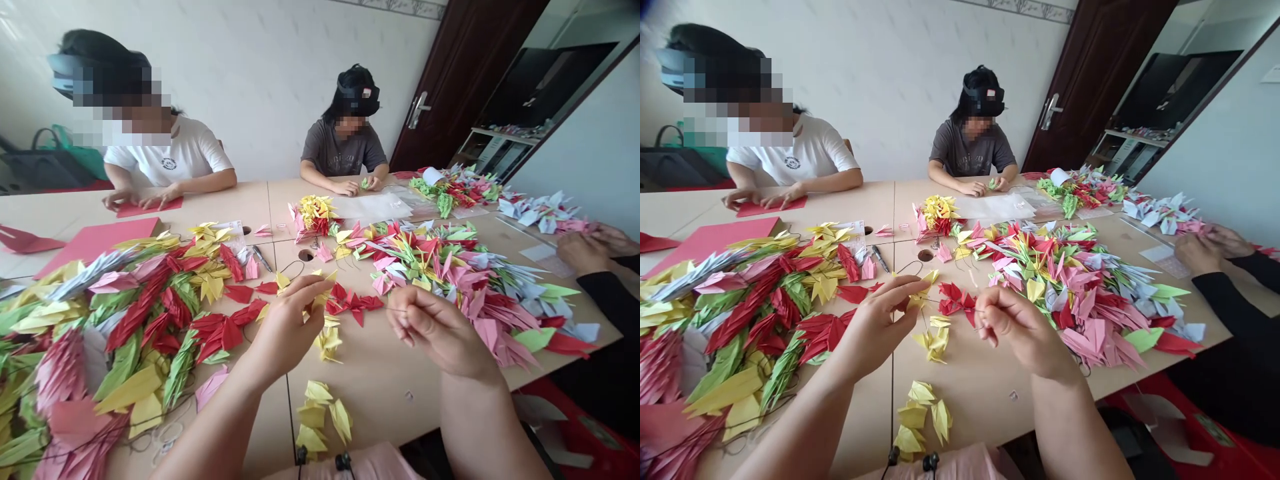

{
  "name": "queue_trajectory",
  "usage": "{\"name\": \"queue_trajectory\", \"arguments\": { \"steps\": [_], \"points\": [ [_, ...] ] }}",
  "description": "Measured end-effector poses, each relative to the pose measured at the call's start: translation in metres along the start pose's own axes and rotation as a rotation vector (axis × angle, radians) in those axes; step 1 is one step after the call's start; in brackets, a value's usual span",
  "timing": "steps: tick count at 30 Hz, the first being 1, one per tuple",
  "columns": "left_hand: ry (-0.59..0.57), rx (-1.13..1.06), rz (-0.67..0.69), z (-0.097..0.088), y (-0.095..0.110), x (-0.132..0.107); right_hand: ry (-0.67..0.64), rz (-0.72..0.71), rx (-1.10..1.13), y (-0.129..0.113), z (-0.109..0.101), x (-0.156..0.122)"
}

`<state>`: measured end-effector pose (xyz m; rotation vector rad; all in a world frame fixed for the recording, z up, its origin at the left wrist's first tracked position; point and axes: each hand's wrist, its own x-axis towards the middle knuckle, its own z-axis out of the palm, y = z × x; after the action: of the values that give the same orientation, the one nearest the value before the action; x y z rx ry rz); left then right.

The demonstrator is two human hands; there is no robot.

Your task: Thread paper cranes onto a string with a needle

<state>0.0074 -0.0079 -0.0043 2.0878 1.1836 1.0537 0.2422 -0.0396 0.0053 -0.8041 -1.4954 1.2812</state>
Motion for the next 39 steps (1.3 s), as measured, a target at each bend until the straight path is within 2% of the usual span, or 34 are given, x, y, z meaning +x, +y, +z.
{"name": "queue_trajectory", "arguments": {
  "steps": [3, 6, 10, 14, 18, 22, 25, 27, 30, 34, 39],
  "points": [
    [-0.116, -0.01, -0.023, 0.008, -0.008, 0.004, 0.147, 0.018, 0.127, -0.002, -0.017, -0.016],
    [-0.199, -0.014, -0.025, 0.017, -0.017, 0.007, 0.291, 0.034, 0.134, -0.012, -0.03, -0.03],
    [-0.273, -0.014, -0.04, 0.025, -0.029, 0.008, 0.376, -0.007, 0.104, -0.024, -0.041, -0.042],
    [-0.353, -0.039, -0.032, 0.029, -0.033, 0.008, 0.298, -0.016, 0.087, -0.024, -0.037, -0.041],
    [-0.454, -0.154, 0.0, 0.026, -0.014, 0.004, 0.13, -0.024, 0.041, -0.019, -0.015, -0.025],
    [-0.557, -0.523, -0.084, 0.017, 0.012, -0.006, 0.002, -0.063, -0.092, -0.024, 0.01, -0.001],
    [-0.593, -0.778, -0.184, 0.01, 0.021, -0.012, 0.016, -0.129, -0.121, -0.03, 0.024, 0.014],
    [-0.569, -0.923, -0.238, 0.006, 0.023, -0.013, 0.025, -0.158, -0.104, -0.033, 0.031, 0.022],
    [-0.449, -1.091, -0.251, 0.001, 0.021, -0.014, 0.011, -0.192, -0.036, -0.032, 0.04, 0.033],
    [-0.329, -1.153, -0.275, -0.007, 0.019, -0.014, 0.075, -0.211, 0.023, -0.021, 0.048, 0.046],
    [-0.059, -1.309, -0.284, -0.02, 0.021, -0.007, 0.188, -0.188, 0.109, -0.001, 0.051, 0.055]
  ]
}}
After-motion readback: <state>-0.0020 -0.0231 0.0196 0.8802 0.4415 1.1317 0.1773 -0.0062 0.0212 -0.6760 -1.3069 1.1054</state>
